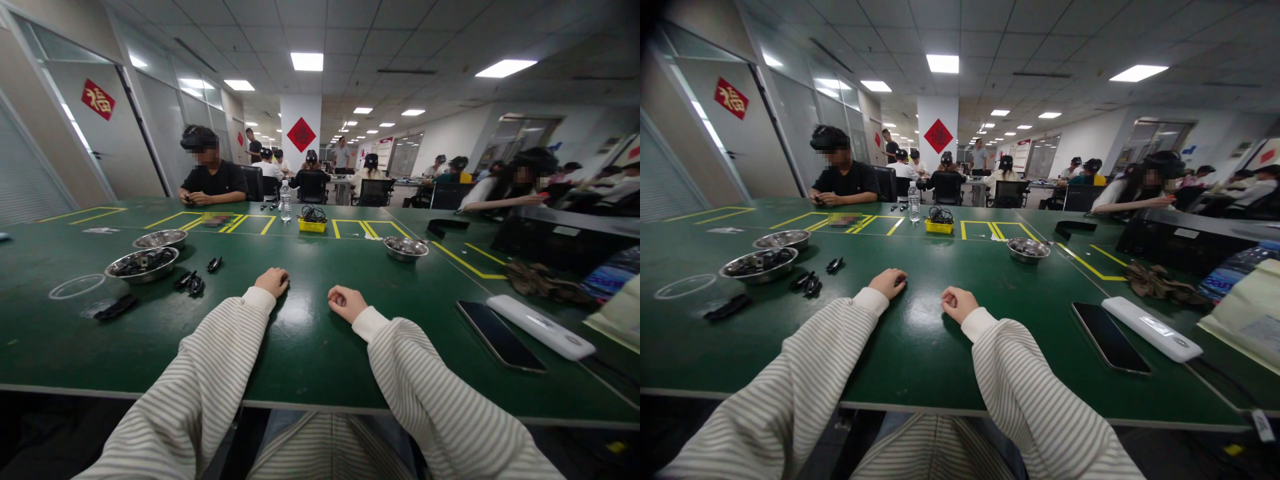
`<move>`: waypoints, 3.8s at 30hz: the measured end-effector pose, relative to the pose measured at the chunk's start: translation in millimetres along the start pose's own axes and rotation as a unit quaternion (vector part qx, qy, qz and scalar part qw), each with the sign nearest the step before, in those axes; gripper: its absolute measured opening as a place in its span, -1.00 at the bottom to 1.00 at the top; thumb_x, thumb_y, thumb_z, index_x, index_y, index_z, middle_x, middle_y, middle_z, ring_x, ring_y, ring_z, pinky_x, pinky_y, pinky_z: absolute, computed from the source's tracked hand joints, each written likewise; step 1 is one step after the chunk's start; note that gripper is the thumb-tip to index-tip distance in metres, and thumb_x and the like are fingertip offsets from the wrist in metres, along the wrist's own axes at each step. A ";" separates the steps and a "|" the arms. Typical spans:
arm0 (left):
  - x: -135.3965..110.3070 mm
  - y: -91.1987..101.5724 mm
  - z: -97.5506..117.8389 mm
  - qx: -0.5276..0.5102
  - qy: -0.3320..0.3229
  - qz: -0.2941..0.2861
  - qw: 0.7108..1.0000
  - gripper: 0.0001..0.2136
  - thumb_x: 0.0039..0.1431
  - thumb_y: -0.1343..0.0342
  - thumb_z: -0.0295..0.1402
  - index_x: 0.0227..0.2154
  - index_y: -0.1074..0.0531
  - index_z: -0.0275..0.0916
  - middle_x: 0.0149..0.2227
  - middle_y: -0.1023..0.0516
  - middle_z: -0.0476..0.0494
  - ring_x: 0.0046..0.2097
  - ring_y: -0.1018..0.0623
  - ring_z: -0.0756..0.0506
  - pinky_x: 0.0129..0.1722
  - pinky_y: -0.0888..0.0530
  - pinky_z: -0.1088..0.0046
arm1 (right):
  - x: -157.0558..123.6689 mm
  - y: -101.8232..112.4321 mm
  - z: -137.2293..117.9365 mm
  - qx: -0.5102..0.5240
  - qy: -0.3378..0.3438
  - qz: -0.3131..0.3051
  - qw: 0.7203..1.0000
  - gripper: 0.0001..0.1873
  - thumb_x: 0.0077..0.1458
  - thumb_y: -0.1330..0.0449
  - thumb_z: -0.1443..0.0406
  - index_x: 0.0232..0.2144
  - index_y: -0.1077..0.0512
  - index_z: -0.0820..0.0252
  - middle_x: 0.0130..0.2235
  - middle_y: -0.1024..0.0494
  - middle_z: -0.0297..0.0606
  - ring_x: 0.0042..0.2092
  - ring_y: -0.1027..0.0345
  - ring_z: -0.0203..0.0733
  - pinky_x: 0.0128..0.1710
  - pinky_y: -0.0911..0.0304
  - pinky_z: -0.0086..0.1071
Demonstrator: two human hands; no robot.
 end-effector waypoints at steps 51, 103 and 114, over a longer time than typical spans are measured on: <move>-21.6 13.2 84.9 -0.198 -0.097 0.058 0.974 -0.83 -0.07 -0.01 -0.28 -0.40 -0.38 -0.22 -0.48 -0.40 0.01 -0.44 -0.35 0.07 -0.40 -0.31 0.57 | -0.4 1.4 -4.7 0.231 -0.065 0.053 0.969 -0.75 -0.22 -0.13 0.24 -0.43 -0.39 0.29 -0.51 -0.48 -0.23 -0.57 -0.33 -0.33 -0.57 -0.32 -0.46; -25.4 15.2 83.4 -0.156 -0.192 0.112 0.962 -0.81 0.03 0.11 -0.32 -0.31 -0.32 -0.22 -0.39 -0.36 -0.05 -0.36 -0.35 0.05 -0.33 -0.30 0.54 | -2.7 7.3 -10.3 0.120 0.013 0.044 0.992 -0.77 -0.12 -0.08 0.26 -0.41 -0.45 0.26 -0.47 -0.48 -0.23 -0.57 -0.29 -0.37 -0.55 -0.23 -0.51; -3.2 7.8 16.7 0.011 0.012 0.084 0.996 -0.79 0.00 0.11 -0.27 -0.35 -0.38 -0.14 -0.38 -0.41 -0.06 -0.31 -0.37 -0.03 -0.40 -0.29 0.52 | -3.8 8.9 -13.6 0.141 -0.004 0.039 0.989 -0.72 -0.09 -0.03 0.23 -0.43 -0.44 0.32 -0.51 -0.48 -0.20 -0.61 -0.27 -0.38 -0.58 -0.23 -0.52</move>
Point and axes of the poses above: each hand's wrist, its own x-axis towards the middle knuckle, its own y-axis out of the back of the hand, z = x × y, the point moved 2 cm from there along x, towards the middle knuckle
